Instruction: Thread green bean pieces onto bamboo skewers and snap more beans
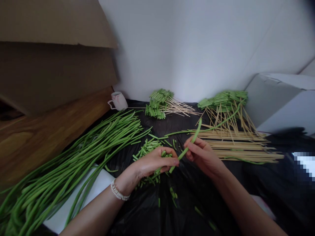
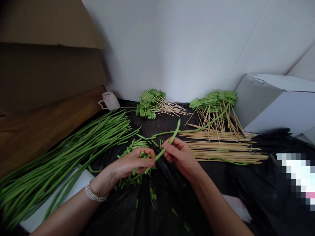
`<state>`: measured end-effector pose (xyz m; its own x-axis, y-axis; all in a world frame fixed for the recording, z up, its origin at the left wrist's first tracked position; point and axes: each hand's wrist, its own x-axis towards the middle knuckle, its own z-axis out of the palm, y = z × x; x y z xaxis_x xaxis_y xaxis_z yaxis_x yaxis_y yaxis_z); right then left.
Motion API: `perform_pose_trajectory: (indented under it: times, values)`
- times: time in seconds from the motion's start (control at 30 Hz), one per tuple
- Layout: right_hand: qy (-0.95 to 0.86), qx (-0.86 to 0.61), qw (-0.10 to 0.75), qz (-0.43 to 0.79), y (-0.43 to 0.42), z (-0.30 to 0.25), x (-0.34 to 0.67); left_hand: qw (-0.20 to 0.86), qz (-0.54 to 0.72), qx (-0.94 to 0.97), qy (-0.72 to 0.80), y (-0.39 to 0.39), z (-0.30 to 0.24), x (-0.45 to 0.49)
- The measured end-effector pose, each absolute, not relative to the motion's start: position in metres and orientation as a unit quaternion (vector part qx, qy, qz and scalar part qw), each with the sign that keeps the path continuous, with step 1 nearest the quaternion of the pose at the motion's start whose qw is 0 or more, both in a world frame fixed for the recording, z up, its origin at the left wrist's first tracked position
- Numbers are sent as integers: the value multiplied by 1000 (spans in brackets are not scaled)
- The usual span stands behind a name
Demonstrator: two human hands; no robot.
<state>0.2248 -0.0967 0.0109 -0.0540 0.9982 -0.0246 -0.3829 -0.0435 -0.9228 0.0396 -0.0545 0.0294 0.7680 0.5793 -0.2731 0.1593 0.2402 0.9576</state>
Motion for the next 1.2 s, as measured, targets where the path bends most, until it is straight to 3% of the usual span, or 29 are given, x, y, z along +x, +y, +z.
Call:
perform_pose_trajectory:
  times: [0.33, 0.57, 0.8, 0.97, 1.2]
  values:
    - [-400, -392, 566, 605, -97, 10, 220, 712, 193, 593, 323, -53, 24, 41]
    - [-411, -366, 583, 598, -99, 12, 217, 776, 344, 441, 291, -54, 19, 46]
    - [-453, -373, 560, 585, -103, 14, 215, 740, 472, 382, 289, -40, 32, 39]
    - [-460, -365, 543, 601, -103, 10, 217, 808, 302, 434, 261, -43, 33, 38]
    - [-474, -351, 522, 616, -100, 9, 220, 789, 133, 537, 267, -54, 25, 40]
